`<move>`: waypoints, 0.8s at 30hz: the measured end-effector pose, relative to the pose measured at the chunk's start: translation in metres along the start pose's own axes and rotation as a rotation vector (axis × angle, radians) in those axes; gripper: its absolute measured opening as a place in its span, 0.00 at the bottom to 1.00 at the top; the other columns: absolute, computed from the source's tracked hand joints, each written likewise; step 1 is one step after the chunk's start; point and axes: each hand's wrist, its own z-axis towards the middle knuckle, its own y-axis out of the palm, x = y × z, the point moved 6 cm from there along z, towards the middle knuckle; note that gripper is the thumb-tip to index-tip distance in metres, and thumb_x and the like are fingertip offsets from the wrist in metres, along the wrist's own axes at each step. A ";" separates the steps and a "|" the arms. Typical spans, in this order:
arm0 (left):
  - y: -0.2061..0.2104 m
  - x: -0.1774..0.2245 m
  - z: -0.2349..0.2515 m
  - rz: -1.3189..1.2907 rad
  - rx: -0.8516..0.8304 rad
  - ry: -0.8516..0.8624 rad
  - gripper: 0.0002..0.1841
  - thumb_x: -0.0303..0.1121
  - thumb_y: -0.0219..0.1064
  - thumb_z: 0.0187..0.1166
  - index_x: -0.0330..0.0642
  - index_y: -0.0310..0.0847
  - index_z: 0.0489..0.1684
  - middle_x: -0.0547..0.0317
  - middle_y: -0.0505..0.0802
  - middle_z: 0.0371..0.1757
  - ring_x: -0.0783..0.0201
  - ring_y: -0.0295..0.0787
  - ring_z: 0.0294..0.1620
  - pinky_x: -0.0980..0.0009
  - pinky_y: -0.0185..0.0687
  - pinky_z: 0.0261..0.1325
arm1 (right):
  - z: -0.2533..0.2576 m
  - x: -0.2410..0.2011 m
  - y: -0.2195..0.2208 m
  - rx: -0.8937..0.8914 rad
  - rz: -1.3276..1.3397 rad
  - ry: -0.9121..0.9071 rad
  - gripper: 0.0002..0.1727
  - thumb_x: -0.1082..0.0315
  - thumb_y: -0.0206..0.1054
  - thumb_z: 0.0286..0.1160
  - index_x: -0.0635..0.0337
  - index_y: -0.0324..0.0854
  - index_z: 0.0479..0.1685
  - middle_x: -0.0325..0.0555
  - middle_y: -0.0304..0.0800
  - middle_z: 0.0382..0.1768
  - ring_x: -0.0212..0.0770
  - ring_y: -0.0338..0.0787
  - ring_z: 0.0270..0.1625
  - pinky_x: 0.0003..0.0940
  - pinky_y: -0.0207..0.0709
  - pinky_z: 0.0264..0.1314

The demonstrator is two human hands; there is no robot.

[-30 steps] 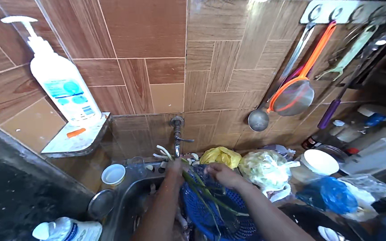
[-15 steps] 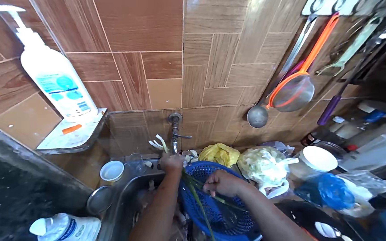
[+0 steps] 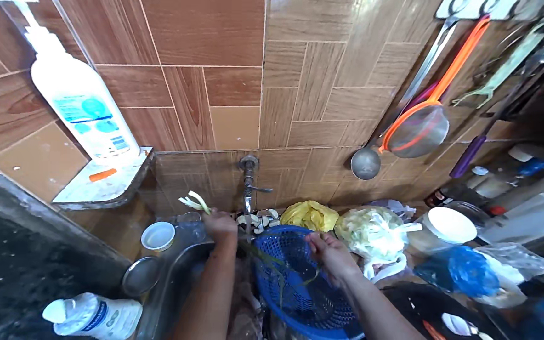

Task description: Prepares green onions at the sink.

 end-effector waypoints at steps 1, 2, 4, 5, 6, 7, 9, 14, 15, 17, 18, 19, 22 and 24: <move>-0.001 0.001 0.001 -0.067 -0.029 -0.012 0.17 0.33 0.50 0.94 0.33 0.70 0.73 0.42 0.90 0.48 0.50 0.91 0.44 0.50 0.87 0.51 | 0.006 0.002 -0.003 -0.035 -0.106 0.014 0.12 0.73 0.52 0.92 0.64 0.82 0.57 0.37 0.78 0.26 0.29 0.73 0.23 0.24 0.71 0.29; 0.000 0.003 -0.001 -0.134 -0.074 -0.020 0.17 0.34 0.48 0.95 0.34 0.69 0.72 0.47 0.88 0.44 0.56 0.88 0.37 0.56 0.87 0.44 | 0.012 0.005 -0.005 -0.089 -0.247 0.031 0.15 0.73 0.52 0.92 0.62 0.80 0.67 0.38 0.80 0.29 0.29 0.75 0.25 0.26 0.72 0.31; 0.003 0.011 -0.011 -0.256 -0.197 -0.025 0.18 0.38 0.45 0.97 0.35 0.70 0.70 0.52 0.87 0.39 0.63 0.85 0.29 0.64 0.86 0.37 | 0.024 0.011 -0.001 -0.191 -0.480 0.048 0.18 0.70 0.50 0.94 0.59 0.80 0.71 0.39 0.80 0.36 0.31 0.74 0.30 0.29 0.71 0.37; 0.004 0.015 -0.016 -0.321 -0.263 -0.019 0.18 0.39 0.44 0.97 0.35 0.71 0.67 0.55 0.86 0.36 0.67 0.84 0.25 0.69 0.85 0.33 | 0.030 0.013 0.005 -0.246 -0.566 0.048 0.18 0.67 0.49 0.95 0.59 0.81 0.70 0.43 0.82 0.42 0.34 0.77 0.37 0.33 0.73 0.44; 0.004 0.017 -0.021 -0.411 -0.334 -0.025 0.17 0.39 0.43 0.97 0.37 0.71 0.65 0.58 0.84 0.34 0.69 0.81 0.23 0.72 0.83 0.31 | 0.033 0.016 0.013 -0.330 -0.643 0.049 0.20 0.64 0.48 0.96 0.59 0.80 0.72 0.50 0.86 0.56 0.39 0.82 0.51 0.38 0.75 0.58; 0.004 0.017 -0.025 -0.508 -0.396 -0.047 0.16 0.40 0.43 0.97 0.39 0.71 0.62 0.60 0.82 0.33 0.69 0.79 0.22 0.73 0.82 0.29 | 0.036 0.022 0.023 -0.440 -0.703 0.056 0.22 0.61 0.49 0.96 0.59 0.78 0.76 0.54 0.85 0.70 0.45 0.84 0.69 0.45 0.73 0.75; 0.004 0.013 -0.027 -0.698 -0.471 -0.112 0.14 0.40 0.43 0.97 0.44 0.72 0.55 0.64 0.79 0.29 0.72 0.74 0.18 0.77 0.77 0.24 | 0.035 0.039 0.047 -0.631 -0.766 0.067 0.24 0.56 0.54 0.94 0.58 0.77 0.79 0.57 0.83 0.73 0.48 0.83 0.74 0.50 0.71 0.80; -0.010 0.009 -0.011 -0.850 -0.519 -0.116 0.16 0.41 0.40 0.97 0.47 0.72 0.49 0.68 0.77 0.25 0.75 0.70 0.15 0.81 0.72 0.20 | 0.012 0.054 0.076 -0.847 -0.609 0.323 0.26 0.46 0.44 0.96 0.54 0.82 0.54 0.30 0.76 0.29 0.25 0.71 0.24 0.24 0.69 0.30; -0.016 0.010 -0.007 -0.841 -0.502 -0.111 0.16 0.42 0.39 0.97 0.47 0.72 0.49 0.68 0.77 0.25 0.75 0.70 0.15 0.81 0.71 0.20 | 0.009 0.051 0.077 -0.894 -0.581 0.312 0.23 0.48 0.46 0.96 0.54 0.81 0.51 0.28 0.74 0.27 0.24 0.70 0.23 0.23 0.69 0.30; -0.024 0.012 0.001 -0.853 -0.462 -0.108 0.16 0.41 0.39 0.97 0.47 0.73 0.49 0.69 0.76 0.24 0.76 0.69 0.14 0.82 0.70 0.19 | 0.009 0.046 0.075 -0.940 -0.566 0.221 0.16 0.55 0.54 0.92 0.55 0.82 0.44 0.27 0.70 0.24 0.24 0.68 0.23 0.24 0.67 0.31; -0.027 0.013 0.006 -0.865 -0.452 -0.109 0.16 0.41 0.39 0.97 0.48 0.73 0.49 0.69 0.76 0.24 0.76 0.69 0.14 0.82 0.69 0.18 | 0.009 0.043 0.072 -0.951 -0.590 0.171 0.14 0.57 0.58 0.90 0.54 0.83 0.41 0.26 0.69 0.22 0.24 0.68 0.23 0.24 0.66 0.31; -0.030 0.014 0.011 -0.879 -0.441 -0.111 0.16 0.41 0.40 0.97 0.48 0.73 0.49 0.69 0.76 0.24 0.76 0.68 0.14 0.82 0.69 0.18 | 0.010 0.040 0.069 -0.953 -0.605 0.142 0.14 0.57 0.59 0.89 0.54 0.85 0.42 0.26 0.69 0.22 0.24 0.67 0.23 0.24 0.66 0.31; -0.039 0.016 0.021 -0.919 -0.400 -0.097 0.16 0.42 0.39 0.97 0.50 0.73 0.46 0.71 0.74 0.22 0.77 0.66 0.13 0.83 0.66 0.17 | 0.008 0.033 0.057 -0.892 -0.517 0.093 0.12 0.60 0.61 0.87 0.54 0.87 0.41 0.24 0.70 0.21 0.22 0.67 0.22 0.22 0.66 0.30; -0.042 0.018 0.024 -0.940 -0.380 -0.075 0.16 0.42 0.39 0.97 0.51 0.72 0.45 0.72 0.73 0.21 0.78 0.64 0.12 0.84 0.64 0.17 | 0.008 0.029 0.051 -0.778 -0.327 0.057 0.10 0.64 0.60 0.86 0.53 0.84 0.37 0.24 0.72 0.19 0.21 0.68 0.21 0.19 0.66 0.28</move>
